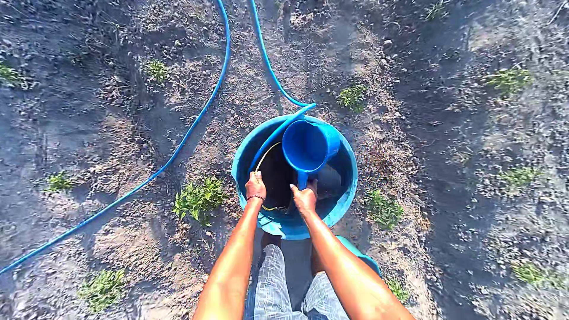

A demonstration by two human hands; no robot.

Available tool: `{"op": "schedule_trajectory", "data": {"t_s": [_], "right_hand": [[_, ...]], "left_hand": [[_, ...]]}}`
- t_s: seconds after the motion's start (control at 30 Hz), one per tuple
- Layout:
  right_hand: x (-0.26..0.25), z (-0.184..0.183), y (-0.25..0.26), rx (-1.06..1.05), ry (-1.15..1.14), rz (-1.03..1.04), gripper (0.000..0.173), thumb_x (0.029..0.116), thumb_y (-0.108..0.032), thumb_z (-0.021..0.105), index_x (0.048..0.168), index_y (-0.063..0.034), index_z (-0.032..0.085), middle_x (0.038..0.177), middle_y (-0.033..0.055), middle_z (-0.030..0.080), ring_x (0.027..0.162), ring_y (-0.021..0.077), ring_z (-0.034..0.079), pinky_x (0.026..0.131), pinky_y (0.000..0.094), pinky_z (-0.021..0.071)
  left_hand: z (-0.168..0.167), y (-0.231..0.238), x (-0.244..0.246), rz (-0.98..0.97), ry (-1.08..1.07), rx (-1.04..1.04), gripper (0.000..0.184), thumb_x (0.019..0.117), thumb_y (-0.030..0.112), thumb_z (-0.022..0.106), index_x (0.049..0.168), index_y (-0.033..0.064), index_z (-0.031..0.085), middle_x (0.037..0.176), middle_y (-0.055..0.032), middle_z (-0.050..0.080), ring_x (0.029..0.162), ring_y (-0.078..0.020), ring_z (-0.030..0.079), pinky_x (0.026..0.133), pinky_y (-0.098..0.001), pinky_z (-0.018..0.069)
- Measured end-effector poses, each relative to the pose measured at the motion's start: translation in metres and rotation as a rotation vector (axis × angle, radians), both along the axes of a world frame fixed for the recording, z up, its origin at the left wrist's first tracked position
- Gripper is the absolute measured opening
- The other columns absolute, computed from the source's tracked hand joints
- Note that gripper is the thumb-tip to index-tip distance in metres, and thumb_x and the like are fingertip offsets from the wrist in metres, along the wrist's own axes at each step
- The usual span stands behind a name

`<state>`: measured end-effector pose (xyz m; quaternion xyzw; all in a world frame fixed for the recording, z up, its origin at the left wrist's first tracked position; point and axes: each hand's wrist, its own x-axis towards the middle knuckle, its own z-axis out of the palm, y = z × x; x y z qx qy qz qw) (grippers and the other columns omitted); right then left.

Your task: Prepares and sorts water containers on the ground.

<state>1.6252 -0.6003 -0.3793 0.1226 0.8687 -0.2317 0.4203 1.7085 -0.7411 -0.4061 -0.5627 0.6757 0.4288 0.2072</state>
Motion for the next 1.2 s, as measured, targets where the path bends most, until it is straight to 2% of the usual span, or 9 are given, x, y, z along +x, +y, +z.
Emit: {"op": "schedule_trajectory", "data": {"t_s": [0.33, 0.47, 0.57, 0.63, 0.73, 0.87, 0.97, 1.07, 1.2], "right_hand": [[-0.005, -0.047, 0.024, -0.033, 0.087, 0.041, 0.052, 0.0955, -0.027, 0.073, 0.137, 0.0014, 0.06, 0.153, 0.022, 0.048, 0.141, 0.0333, 0.048, 0.118, 0.0473, 0.0379], [-0.011, -0.045, 0.049, -0.062, 0.086, 0.056, 0.051, 0.0964, -0.028, 0.072, 0.138, -0.0012, 0.061, 0.137, 0.0223, 0.063, 0.127, 0.0376, 0.061, 0.109, 0.0545, 0.0447], [0.0, -0.01, 0.101, -0.195, 0.191, -0.13, 0.043, 0.0943, -0.021, 0.075, 0.127, 0.0047, 0.066, 0.117, 0.0227, 0.071, 0.107, 0.0327, 0.07, 0.099, 0.051, 0.0538], [0.015, 0.034, 0.15, -0.244, 0.2, -0.295, 0.036, 0.0931, -0.015, 0.075, 0.122, 0.0051, 0.067, 0.108, 0.0184, 0.074, 0.09, 0.0235, 0.073, 0.085, 0.0435, 0.0602], [0.054, 0.113, 0.241, -0.214, 0.171, -0.491, 0.037, 0.0927, -0.008, 0.073, 0.125, 0.0067, 0.064, 0.113, 0.0163, 0.072, 0.091, 0.0167, 0.072, 0.081, 0.0359, 0.0616], [0.129, 0.217, 0.337, -0.166, 0.23, -0.719, 0.04, 0.0901, 0.002, 0.069, 0.125, 0.0168, 0.054, 0.112, 0.0192, 0.071, 0.088, 0.0117, 0.073, 0.071, 0.03, 0.0633], [0.109, 0.341, 0.295, -0.074, -0.089, -0.839, 0.037, 0.1019, 0.006, 0.05, 0.134, 0.0226, 0.041, 0.123, 0.0252, 0.058, 0.099, 0.0072, 0.061, 0.084, 0.0184, 0.0508], [0.062, 0.464, 0.228, -0.104, -0.368, -0.694, 0.04, 0.108, -0.007, 0.043, 0.142, 0.0139, 0.044, 0.142, 0.0274, 0.052, 0.122, 0.0149, 0.057, 0.102, 0.019, 0.0406], [-0.039, 0.612, 0.152, -0.351, -0.394, -0.744, 0.039, 0.1077, -0.011, 0.042, 0.137, 0.0137, 0.051, 0.137, 0.0298, 0.057, 0.12, 0.0206, 0.062, 0.099, 0.0229, 0.047]], "left_hand": [[-0.031, 0.005, -0.003, -0.051, -0.025, 0.041, 0.046, 0.1136, 0.03, 0.032, 0.131, -0.0041, 0.056, 0.116, -0.0264, 0.067, 0.112, -0.0377, 0.067, 0.099, -0.0524, 0.0502], [-0.031, 0.001, -0.015, -0.033, -0.007, 0.134, 0.048, 0.1133, 0.032, 0.034, 0.127, -0.0072, 0.059, 0.115, -0.0275, 0.066, 0.106, -0.0364, 0.066, 0.097, -0.0507, 0.0497], [-0.019, 0.014, -0.035, 0.066, 0.032, 0.211, 0.043, 0.109, 0.033, 0.05, 0.124, -0.0058, 0.061, 0.103, -0.0222, 0.065, 0.087, -0.0298, 0.063, 0.085, -0.0472, 0.0517], [-0.006, 0.032, -0.042, 0.15, 0.071, 0.228, 0.039, 0.1069, 0.032, 0.055, 0.118, -0.0045, 0.062, 0.088, -0.015, 0.06, 0.07, -0.023, 0.055, 0.071, -0.0419, 0.05], [0.016, 0.058, -0.049, 0.214, 0.097, 0.246, 0.041, 0.1103, 0.035, 0.047, 0.116, -0.0021, 0.063, 0.075, -0.0089, 0.052, 0.058, -0.0192, 0.047, 0.059, -0.0383, 0.046], [0.053, 0.073, -0.092, 0.064, 0.008, 0.274, 0.057, 0.1135, 0.043, 0.027, 0.112, -0.0034, 0.06, 0.082, -0.0134, 0.053, 0.068, -0.0245, 0.051, 0.068, -0.043, 0.0479], [0.084, 0.075, -0.117, -0.106, -0.088, 0.25, 0.061, 0.1134, 0.044, 0.024, 0.113, -0.0045, 0.061, 0.09, -0.0171, 0.057, 0.076, -0.0272, 0.057, 0.074, -0.0459, 0.0496], [0.108, 0.086, -0.125, -0.211, -0.143, 0.183, 0.061, 0.1132, 0.043, 0.027, 0.119, -0.0056, 0.062, 0.105, -0.0226, 0.063, 0.089, -0.0316, 0.063, 0.083, -0.0497, 0.0511], [0.117, 0.104, -0.105, -0.217, -0.077, 0.124, 0.059, 0.1125, 0.043, 0.032, 0.117, -0.0057, 0.064, 0.1, -0.0232, 0.063, 0.087, -0.0332, 0.061, 0.082, -0.0518, 0.0502]]}}
